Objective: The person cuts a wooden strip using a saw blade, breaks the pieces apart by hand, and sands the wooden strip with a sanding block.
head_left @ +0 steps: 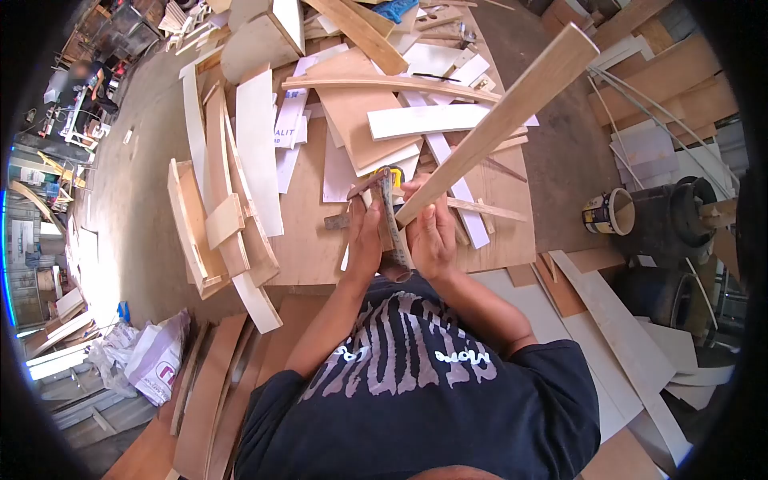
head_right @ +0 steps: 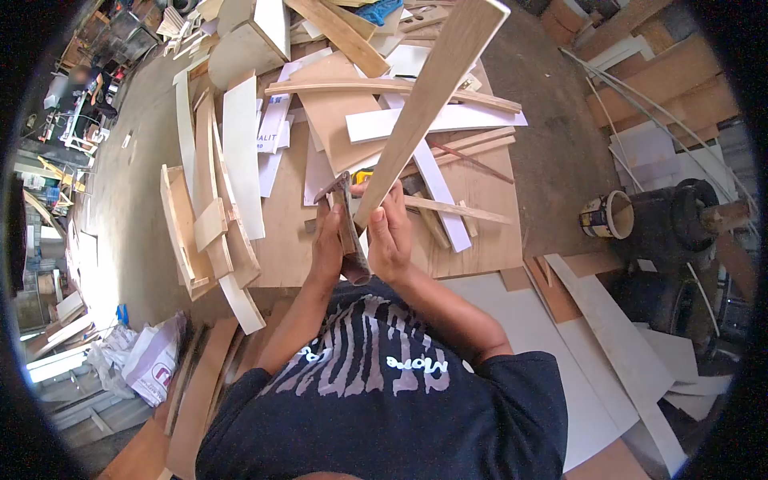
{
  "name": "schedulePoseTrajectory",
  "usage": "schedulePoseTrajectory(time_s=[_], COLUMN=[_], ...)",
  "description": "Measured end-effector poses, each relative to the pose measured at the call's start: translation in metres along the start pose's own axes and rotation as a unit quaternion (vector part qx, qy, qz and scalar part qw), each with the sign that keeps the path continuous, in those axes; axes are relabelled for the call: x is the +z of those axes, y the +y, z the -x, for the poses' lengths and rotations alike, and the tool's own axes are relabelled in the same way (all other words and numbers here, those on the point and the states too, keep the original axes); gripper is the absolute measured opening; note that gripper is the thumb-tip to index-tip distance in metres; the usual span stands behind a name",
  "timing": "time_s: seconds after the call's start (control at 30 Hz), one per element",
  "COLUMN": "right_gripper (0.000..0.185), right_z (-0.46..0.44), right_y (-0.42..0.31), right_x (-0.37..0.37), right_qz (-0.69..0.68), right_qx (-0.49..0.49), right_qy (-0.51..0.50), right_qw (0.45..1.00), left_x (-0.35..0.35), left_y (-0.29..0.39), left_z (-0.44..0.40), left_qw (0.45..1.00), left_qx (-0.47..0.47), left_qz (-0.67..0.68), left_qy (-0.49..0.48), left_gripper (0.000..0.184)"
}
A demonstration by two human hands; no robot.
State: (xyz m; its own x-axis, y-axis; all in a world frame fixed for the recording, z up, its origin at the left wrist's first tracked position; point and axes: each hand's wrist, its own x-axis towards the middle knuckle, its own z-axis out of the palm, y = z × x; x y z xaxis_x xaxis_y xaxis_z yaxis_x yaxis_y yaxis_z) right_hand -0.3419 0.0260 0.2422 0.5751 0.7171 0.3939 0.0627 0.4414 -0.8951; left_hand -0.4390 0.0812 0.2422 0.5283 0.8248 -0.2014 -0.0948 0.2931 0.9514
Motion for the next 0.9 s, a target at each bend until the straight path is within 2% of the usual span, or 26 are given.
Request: schedulePoseTrajectory(time_s=[0.13, 0.2, 0.3, 0.37, 0.43, 0.47, 0.5, 0.53, 0.57, 0.63, 0.67, 0.7, 0.77, 0.83, 0.9], right_gripper=[0.045, 0.045, 0.045, 0.045, 0.046, 0.048, 0.048, 0.047, 0.047, 0.047, 0.047, 0.048, 0.048, 0.046, 0.045], right_z=[-0.005, -0.008, -0.008, -0.006, -0.002, -0.001, -0.004, -0.008, -0.01, -0.006, -0.003, -0.001, -0.002, -0.01, -0.007], right_y=[-0.002, -0.003, -0.001, 0.002, 0.004, 0.003, 0.0, -0.004, -0.006, -0.004, 0.002, 0.004, 0.005, 0.004, 0.014], right_x=[-0.001, -0.002, -0.005, -0.006, -0.006, -0.001, 0.001, 0.001, 0.001, 0.001, -0.002, -0.002, 0.001, 0.005, 0.005], right_qz=[0.002, -0.012, -0.017, -0.009, 0.096, 0.049, 0.048, 0.024, 0.001, -0.002, 0.045, 0.091, 0.096, 0.021, -0.001], right_qx=[0.024, 0.015, 0.007, 0.006, -0.013, -0.004, -0.004, -0.016, -0.028, -0.03, -0.003, 0.025, 0.028, -0.008, -0.003], right_qy=[0.005, -0.009, -0.027, -0.03, -0.049, 0.004, 0.001, 0.001, 0.003, -0.001, -0.034, -0.067, -0.063, -0.007, 0.001], right_qw=[1.0, 1.0, 0.999, 1.0, 0.994, 0.999, 0.999, 1.0, 1.0, 1.0, 0.998, 0.993, 0.993, 1.0, 1.0], left_x=[-0.006, -0.005, -0.004, -0.005, -0.006, -0.007, -0.006, -0.003, -0.005, -0.009, -0.01, -0.011, -0.011, -0.008, -0.021], left_y=[-0.013, -0.006, -0.004, -0.001, -0.002, -0.006, -0.008, -0.007, -0.008, -0.009, -0.01, -0.013, -0.015, -0.008, -0.03], left_z=[-0.007, -0.007, -0.007, -0.008, -0.009, -0.01, -0.01, -0.009, -0.008, -0.007, -0.006, -0.007, -0.008, -0.008, -0.014], left_qw=[0.999, 0.987, 0.992, 0.989, 0.985, 0.991, 0.994, 0.994, 0.994, 0.997, 0.996, 0.997, 0.998, 0.997, 0.997], left_qx=[0.02, 0.067, 0.046, 0.076, 0.104, 0.058, 0.011, 0.068, 0.068, -0.013, -0.04, -0.021, 0.0, 0.029, 0.027], left_qz=[-0.034, -0.146, -0.113, -0.107, -0.102, -0.097, -0.092, -0.051, -0.051, -0.012, 0.001, -0.015, -0.028, -0.01, -0.051], left_qy=[-0.034, -0.028, -0.043, -0.067, -0.095, -0.076, -0.057, -0.073, -0.072, -0.077, -0.079, -0.067, -0.05, -0.074, -0.06], left_gripper=[0.058, 0.06, 0.061, 0.057, 0.054, 0.056, 0.059, 0.058, 0.058, 0.057, 0.057, 0.056, 0.055, 0.053, 0.057])
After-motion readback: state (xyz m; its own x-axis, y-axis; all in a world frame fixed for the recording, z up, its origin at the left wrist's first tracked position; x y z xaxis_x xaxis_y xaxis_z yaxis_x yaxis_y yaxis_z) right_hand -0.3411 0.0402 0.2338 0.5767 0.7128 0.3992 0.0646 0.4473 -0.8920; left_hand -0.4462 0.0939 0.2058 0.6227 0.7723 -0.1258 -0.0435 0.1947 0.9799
